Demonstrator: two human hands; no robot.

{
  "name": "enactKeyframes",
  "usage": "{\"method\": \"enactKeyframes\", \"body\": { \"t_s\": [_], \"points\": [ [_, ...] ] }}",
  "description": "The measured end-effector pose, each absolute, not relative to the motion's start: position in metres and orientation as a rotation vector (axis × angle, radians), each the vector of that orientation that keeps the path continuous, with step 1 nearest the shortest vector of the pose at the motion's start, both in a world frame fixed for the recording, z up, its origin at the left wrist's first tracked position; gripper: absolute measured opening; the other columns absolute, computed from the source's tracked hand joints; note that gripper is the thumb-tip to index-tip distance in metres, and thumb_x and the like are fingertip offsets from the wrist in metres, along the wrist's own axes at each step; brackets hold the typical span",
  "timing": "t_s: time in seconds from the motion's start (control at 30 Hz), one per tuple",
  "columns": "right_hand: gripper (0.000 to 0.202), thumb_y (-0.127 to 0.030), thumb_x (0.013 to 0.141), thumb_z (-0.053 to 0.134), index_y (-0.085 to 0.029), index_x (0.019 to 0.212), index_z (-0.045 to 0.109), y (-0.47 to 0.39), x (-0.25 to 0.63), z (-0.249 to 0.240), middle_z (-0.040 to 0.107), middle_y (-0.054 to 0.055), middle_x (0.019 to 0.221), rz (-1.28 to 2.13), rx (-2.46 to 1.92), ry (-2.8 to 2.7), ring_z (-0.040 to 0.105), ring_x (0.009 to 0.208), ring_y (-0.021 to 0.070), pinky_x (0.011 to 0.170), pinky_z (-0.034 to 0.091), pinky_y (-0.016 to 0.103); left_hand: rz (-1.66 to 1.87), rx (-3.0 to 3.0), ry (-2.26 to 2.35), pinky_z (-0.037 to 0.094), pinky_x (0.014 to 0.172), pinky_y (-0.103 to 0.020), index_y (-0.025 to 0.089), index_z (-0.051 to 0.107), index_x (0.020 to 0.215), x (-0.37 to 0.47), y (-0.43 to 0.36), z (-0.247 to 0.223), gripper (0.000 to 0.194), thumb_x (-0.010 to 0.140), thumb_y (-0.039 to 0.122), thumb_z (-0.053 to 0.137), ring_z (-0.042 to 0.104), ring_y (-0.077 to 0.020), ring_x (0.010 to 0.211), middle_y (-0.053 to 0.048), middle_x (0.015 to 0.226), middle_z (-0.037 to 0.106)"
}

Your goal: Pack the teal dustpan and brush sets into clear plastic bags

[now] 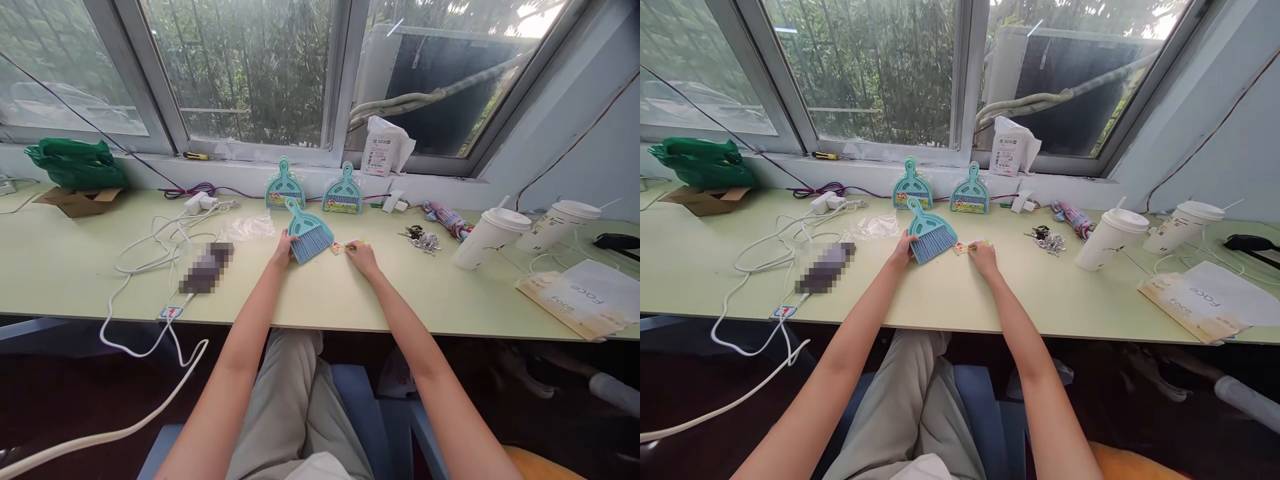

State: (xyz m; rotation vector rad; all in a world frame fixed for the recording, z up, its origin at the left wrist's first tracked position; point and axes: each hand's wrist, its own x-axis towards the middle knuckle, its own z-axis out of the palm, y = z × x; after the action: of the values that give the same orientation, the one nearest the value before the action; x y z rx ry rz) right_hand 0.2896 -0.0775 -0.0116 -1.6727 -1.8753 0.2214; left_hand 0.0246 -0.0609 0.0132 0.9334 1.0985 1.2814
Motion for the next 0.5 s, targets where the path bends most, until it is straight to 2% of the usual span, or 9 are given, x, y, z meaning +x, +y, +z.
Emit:
{"method": "enactKeyframes", "body": {
  "t_s": [0.1, 0.2, 0.27, 0.37, 0.5],
  "points": [
    [0.032, -0.032, 0.089, 0.055, -0.019, 0.116, 0.064, -0.076, 0.292, -0.013, 0.062, 0.011, 0.126, 0.189, -1.665, -1.775, 0.058, 0.113, 0.0231, 0.112, 0.024, 0.049, 1.285, 0.968, 1.156, 0.042, 0.060, -0.026, 0.030, 0.046, 0.109, 0.025, -0.062, 0.013, 0.051, 0.061, 0.019, 0.059, 0.059, -0.0207, 0.083, -0.002, 0.095, 0.058],
    [0.037, -0.036, 0.089, 0.056, -0.016, 0.120, 0.063, -0.076, 0.291, -0.015, 0.053, 0.015, 0.138, 0.195, -1.702, -1.777, 0.049, 0.127, 0.0264, 0.114, 0.017, 0.053, 1.287, 0.989, 1.134, 0.046, 0.065, -0.029, 0.029, 0.049, 0.111, 0.026, -0.062, 0.013, 0.049, 0.063, 0.019, 0.059, 0.061, -0.0225, 0.092, -0.004, 0.100, 0.060],
    [0.033, -0.032, 0.087, 0.059, -0.016, 0.116, 0.066, -0.076, 0.290, -0.016, 0.054, 0.014, 0.138, 0.260, -1.714, -1.816, 0.048, 0.128, 0.0261, 0.113, 0.025, 0.048, 1.288, 0.984, 1.104, 0.049, 0.069, -0.030, 0.028, 0.051, 0.113, 0.027, -0.062, 0.013, 0.049, 0.066, 0.019, 0.059, 0.061, -0.0225, 0.097, -0.004, 0.103, 0.061],
    [0.027, -0.028, 0.085, 0.062, -0.018, 0.108, 0.070, -0.074, 0.293, -0.015, 0.062, 0.011, 0.130, 0.331, -1.720, -1.762, 0.055, 0.122, 0.0252, 0.103, 0.039, 0.039, 1.297, 0.973, 1.098, 0.052, 0.074, -0.032, 0.030, 0.049, 0.119, 0.027, -0.064, 0.015, 0.054, 0.067, 0.019, 0.062, 0.061, -0.0229, 0.104, -0.004, 0.112, 0.060],
    [0.033, -0.040, 0.083, 0.062, -0.016, 0.103, 0.072, -0.074, 0.293, -0.001, 0.072, 0.012, 0.110, 0.412, -1.623, -1.501, 0.065, 0.104, 0.0259, 0.092, 0.048, 0.037, 1.297, 0.978, 1.065, 0.054, 0.083, -0.035, 0.031, 0.046, 0.123, 0.032, -0.069, 0.017, 0.061, 0.068, 0.017, 0.069, 0.059, -0.0236, 0.111, -0.004, 0.122, 0.058]
  ]
}}
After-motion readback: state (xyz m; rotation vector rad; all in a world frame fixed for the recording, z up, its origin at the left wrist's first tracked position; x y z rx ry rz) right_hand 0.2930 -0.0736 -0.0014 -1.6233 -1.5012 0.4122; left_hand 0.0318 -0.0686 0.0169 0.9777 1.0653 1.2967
